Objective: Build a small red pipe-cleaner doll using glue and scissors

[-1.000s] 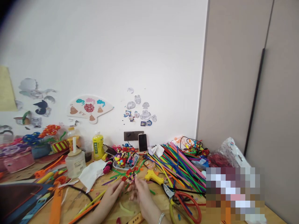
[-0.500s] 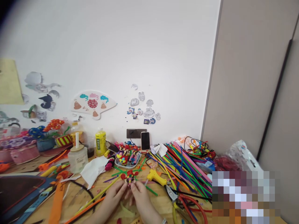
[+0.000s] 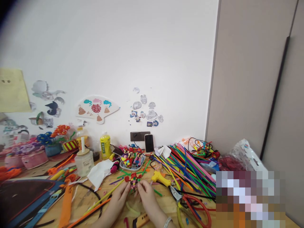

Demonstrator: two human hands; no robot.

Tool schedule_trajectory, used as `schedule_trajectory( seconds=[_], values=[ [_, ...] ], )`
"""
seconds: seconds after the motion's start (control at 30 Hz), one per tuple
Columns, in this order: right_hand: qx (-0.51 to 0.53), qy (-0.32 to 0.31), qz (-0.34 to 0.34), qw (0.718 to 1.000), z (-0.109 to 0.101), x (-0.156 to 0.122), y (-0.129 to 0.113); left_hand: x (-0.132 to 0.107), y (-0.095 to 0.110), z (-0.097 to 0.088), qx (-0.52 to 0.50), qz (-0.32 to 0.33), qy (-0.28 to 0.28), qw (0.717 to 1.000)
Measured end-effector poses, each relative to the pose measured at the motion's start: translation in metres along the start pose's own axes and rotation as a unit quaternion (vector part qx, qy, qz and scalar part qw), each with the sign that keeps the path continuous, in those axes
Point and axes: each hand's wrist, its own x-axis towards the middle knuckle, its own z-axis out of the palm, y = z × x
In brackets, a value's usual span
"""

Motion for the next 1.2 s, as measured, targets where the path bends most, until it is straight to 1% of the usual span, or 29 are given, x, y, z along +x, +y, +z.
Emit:
schedule_trajectory(
  seconds=[0.2,0.4,0.57,0.67,0.8,0.87,0.97,1.03,1.2],
  values=[
    [-0.046,0.008,-0.043,0.998,-0.002,0.001,0.002,0.001,-0.001,-0.001,-0.003,-0.010,0.007,1.000],
    [-0.097,-0.004,-0.072,0.993,-0.004,0.001,0.009,0.004,-0.001,-0.002,-0.022,-0.019,0.001,1.000],
    [-0.159,0.010,-0.100,0.982,-0.007,0.000,0.002,0.006,-0.001,-0.001,-0.044,-0.042,0.004,0.998],
    [-0.206,0.020,-0.123,0.971,-0.009,-0.003,-0.006,0.005,-0.001,-0.006,-0.066,-0.058,0.008,0.996],
    [-0.247,-0.008,-0.138,0.959,-0.009,-0.007,-0.010,0.001,-0.003,-0.020,-0.090,-0.070,-0.002,0.993],
    [-0.253,-0.023,-0.139,0.957,-0.006,-0.009,-0.010,-0.002,-0.006,-0.025,-0.105,-0.076,-0.013,0.991],
    [-0.249,-0.040,-0.134,0.958,-0.003,-0.010,-0.009,-0.005,-0.011,-0.029,-0.147,-0.088,-0.045,0.984],
    [-0.240,-0.051,-0.130,0.961,-0.001,-0.011,-0.009,-0.005,-0.013,-0.028,-0.178,-0.096,-0.061,0.977],
    [-0.210,-0.078,-0.122,0.967,0.002,-0.013,-0.013,-0.006,-0.016,-0.023,-0.229,-0.135,-0.072,0.961]
  ],
)
